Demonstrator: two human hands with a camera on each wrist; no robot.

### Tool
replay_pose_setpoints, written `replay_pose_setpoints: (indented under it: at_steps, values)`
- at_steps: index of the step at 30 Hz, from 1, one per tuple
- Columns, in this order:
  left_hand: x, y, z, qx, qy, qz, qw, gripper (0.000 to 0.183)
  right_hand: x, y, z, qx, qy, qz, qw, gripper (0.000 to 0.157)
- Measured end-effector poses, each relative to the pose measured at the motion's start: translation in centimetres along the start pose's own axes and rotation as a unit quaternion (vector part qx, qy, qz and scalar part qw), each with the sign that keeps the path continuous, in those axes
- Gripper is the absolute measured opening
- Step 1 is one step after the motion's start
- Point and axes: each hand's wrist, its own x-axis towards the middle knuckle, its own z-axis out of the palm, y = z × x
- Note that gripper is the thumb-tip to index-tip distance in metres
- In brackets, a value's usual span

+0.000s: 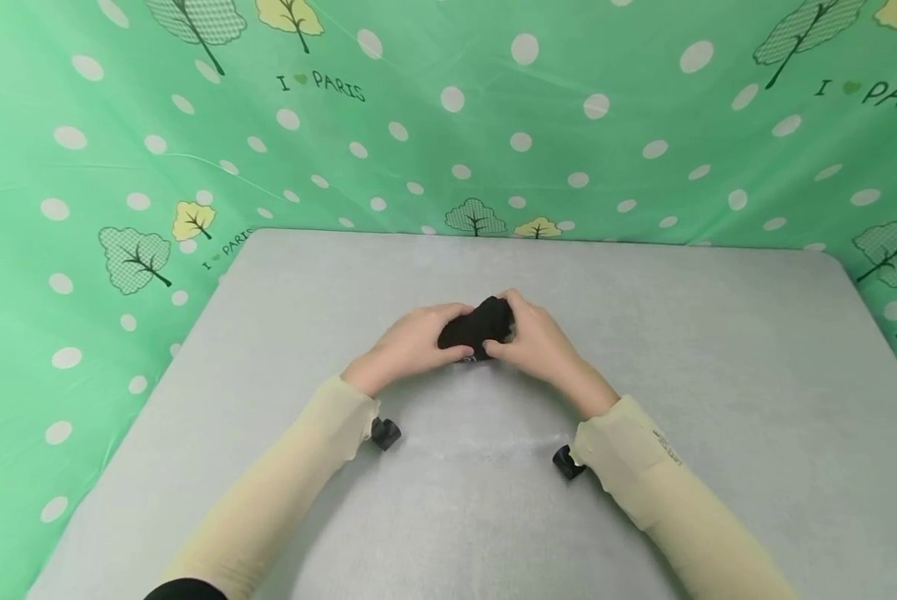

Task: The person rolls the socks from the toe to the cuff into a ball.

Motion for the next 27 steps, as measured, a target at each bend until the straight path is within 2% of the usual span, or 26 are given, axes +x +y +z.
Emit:
replay_pose_setpoints:
  at_steps: [4, 7, 9, 12, 16, 19, 22, 27]
  values:
    - [-0.7, 0.6, 0.2, -0.079, 0.008, 0.023, 0.9966, 0.068, -1.3, -0.6, -0.5, 0.048, 0.0, -0.014, 0.999, 0.047]
    - [-1.1, 1.1, 0.4, -0.143, 0.03, 0.032, 0.9888, 0.069, -2.3, -1.0, -0.7, 0.091, 0.013, -0.017, 0.996, 0.049]
    - [-1.4, 1.4, 0.5, -0.191, 0.049, 0.028, 0.9799, 0.067, -2.8, -1.2, -0.7, 0.123, 0.023, -0.017, 0.992, 0.052]
    - [-1.7, 1.7, 0.7, -0.268, 0.077, 0.014, 0.9602, 0.063, -3.5, -1.4, -0.7, 0.153, 0.042, -0.012, 0.987, 0.053]
    - [-2.1, 2.1, 0.9, -0.337, 0.098, 0.012, 0.9364, 0.058, -4.1, -1.6, -0.7, 0.158, 0.068, -0.008, 0.985, 0.038]
    - [-2.1, 2.3, 1.1, -0.358, 0.101, 0.013, 0.9281, 0.055, -4.3, -1.7, -0.7, 0.163, 0.08, -0.019, 0.983, 0.027]
    - [-2.2, 2.4, 1.2, -0.365, 0.111, 0.005, 0.9244, 0.052, -4.5, -1.5, -0.8, 0.185, 0.072, -0.04, 0.979, 0.02]
    - [-2.2, 2.5, 1.3, -0.364, 0.127, -0.016, 0.9224, 0.052, -4.9, -0.9, -1.0, 0.256, 0.046, -0.075, 0.963, 0.021]
